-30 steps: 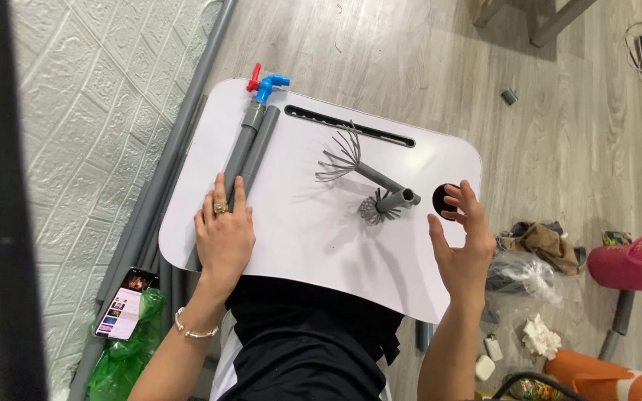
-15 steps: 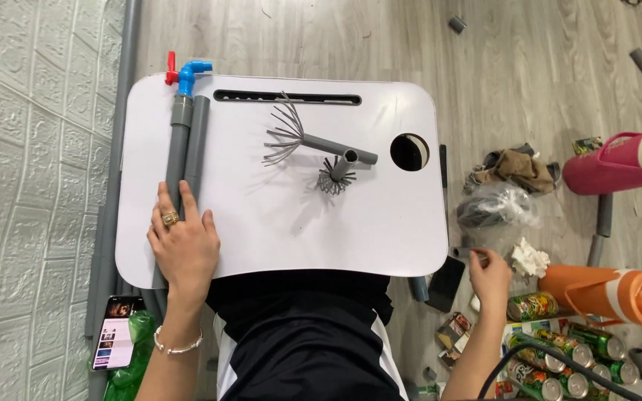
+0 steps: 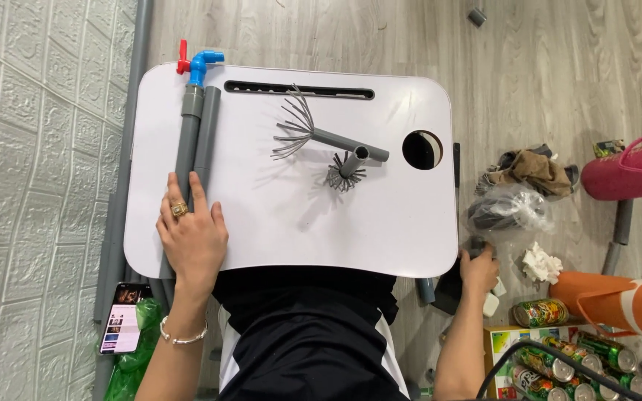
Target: Connecting various PVC pipe segments and fittings to create a structure on a small table.
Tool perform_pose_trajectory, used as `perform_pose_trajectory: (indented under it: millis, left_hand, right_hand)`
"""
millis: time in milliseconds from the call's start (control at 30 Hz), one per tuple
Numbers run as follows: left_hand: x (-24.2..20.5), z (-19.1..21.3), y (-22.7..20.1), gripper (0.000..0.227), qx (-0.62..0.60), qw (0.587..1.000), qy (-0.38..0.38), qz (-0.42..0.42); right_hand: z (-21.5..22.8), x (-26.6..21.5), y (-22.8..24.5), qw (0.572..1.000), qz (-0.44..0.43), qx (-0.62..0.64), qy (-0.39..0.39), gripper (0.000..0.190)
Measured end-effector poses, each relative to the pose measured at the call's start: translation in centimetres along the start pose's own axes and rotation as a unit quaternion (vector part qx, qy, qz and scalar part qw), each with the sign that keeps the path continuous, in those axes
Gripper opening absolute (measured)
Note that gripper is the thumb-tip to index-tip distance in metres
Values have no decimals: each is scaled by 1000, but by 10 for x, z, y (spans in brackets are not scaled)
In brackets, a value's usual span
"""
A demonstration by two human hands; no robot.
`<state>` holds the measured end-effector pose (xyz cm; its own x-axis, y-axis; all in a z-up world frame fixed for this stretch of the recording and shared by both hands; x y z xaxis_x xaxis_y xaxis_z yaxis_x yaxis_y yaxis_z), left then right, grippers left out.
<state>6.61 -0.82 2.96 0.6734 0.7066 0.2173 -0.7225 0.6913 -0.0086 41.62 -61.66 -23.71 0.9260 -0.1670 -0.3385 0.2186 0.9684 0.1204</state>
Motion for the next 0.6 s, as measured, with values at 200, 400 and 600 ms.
perform_pose_trajectory:
  millis: [200,400,600]
  left_hand:
    - [1,2,1,63,-18,1000,0,3]
    - [3,11,-4,63,19,1000,13,6]
    - [3,10,-4,63,17,1000,10,7]
  right_hand:
    - [-5,26,-56,976,33,208,-46,52]
    - [119,-97,18,831,92,538,106,36]
    - [233,-167,155,698,327,630,92,45]
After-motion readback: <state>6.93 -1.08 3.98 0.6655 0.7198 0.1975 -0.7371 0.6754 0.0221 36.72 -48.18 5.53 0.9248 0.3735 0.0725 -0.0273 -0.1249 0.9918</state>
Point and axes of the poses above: each hand's wrist, its own x-axis towards the middle knuckle, its own z-axis out of the back of the hand, y = z × x, the point moved 10 cm from there along x, towards the middle knuckle, and after that the axes turned 8 degrees about y, right-handed, at the moved point
